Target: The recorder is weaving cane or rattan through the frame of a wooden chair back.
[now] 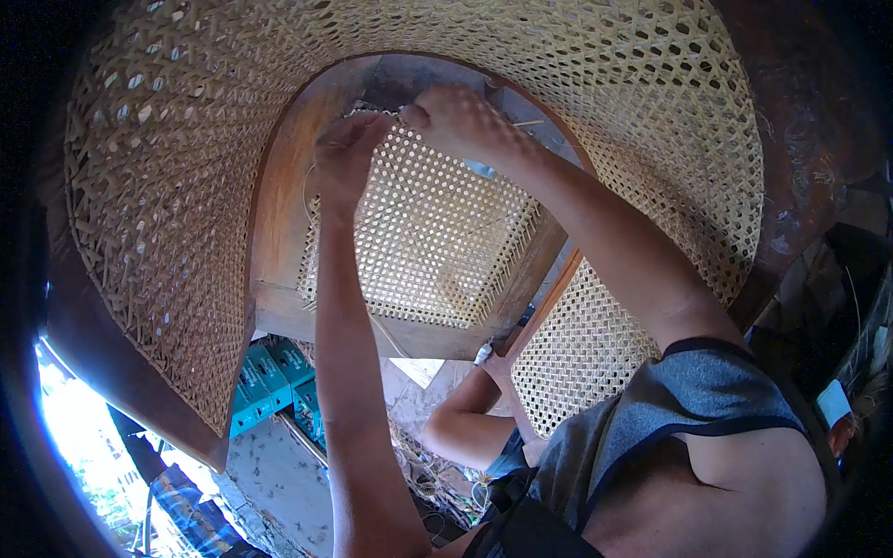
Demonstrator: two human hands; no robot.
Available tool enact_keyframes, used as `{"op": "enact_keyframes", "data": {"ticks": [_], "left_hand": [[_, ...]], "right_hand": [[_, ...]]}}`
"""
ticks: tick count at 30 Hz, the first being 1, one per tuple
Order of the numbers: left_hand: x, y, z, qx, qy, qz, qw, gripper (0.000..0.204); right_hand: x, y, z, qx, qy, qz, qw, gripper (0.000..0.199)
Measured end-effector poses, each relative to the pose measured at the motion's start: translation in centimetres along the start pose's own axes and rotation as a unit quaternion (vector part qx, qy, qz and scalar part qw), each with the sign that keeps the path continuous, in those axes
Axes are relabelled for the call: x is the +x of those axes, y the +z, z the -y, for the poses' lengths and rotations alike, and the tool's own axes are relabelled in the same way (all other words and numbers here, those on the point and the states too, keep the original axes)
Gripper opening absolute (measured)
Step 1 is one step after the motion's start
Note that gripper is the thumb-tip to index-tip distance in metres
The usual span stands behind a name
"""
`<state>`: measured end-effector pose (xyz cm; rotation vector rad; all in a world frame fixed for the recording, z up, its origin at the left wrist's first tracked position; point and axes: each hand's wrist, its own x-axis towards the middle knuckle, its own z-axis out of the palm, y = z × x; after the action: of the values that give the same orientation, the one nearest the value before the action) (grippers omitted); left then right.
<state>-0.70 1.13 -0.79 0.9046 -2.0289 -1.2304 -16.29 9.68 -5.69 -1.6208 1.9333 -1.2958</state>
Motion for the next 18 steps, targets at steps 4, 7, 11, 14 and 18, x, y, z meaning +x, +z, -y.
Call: {"op": "enact_keyframes", "data": {"ticks": [4, 7, 11, 14, 18], "left_hand": [[0.3, -3.0, -0.2, 0.204, 0.016, -0.002, 0.979, 0.014], [0.4, -3.3, -0.6, 0.296, 0.024, 0.007, 0.955, 0.014], [0.6, -3.2, -0.7, 0.346, 0.034, -0.015, 0.937, 0.012], [0.6, -3.0, -0.3, 0.379, 0.042, -0.023, 0.924, 0.011], [0.9, -3.6, 0.3, 0.390, 0.097, 0.015, 0.916, 0.010]], "right_hand": [[1.8, 0.9, 1.3, 0.139, 0.108, 0.239, 0.955, 0.035], [2.5, 2.0, 1.2, 0.058, 0.076, 0.249, 0.964, 0.032], [4.0, 1.9, 3.0, 0.019, 0.066, 0.265, 0.962, 0.028], [3.5, 2.8, 3.3, 0.020, 0.072, 0.220, 0.973, 0.026], [2.8, 3.7, 2.6, 0.023, 0.045, 0.155, 0.987, 0.026]]}}
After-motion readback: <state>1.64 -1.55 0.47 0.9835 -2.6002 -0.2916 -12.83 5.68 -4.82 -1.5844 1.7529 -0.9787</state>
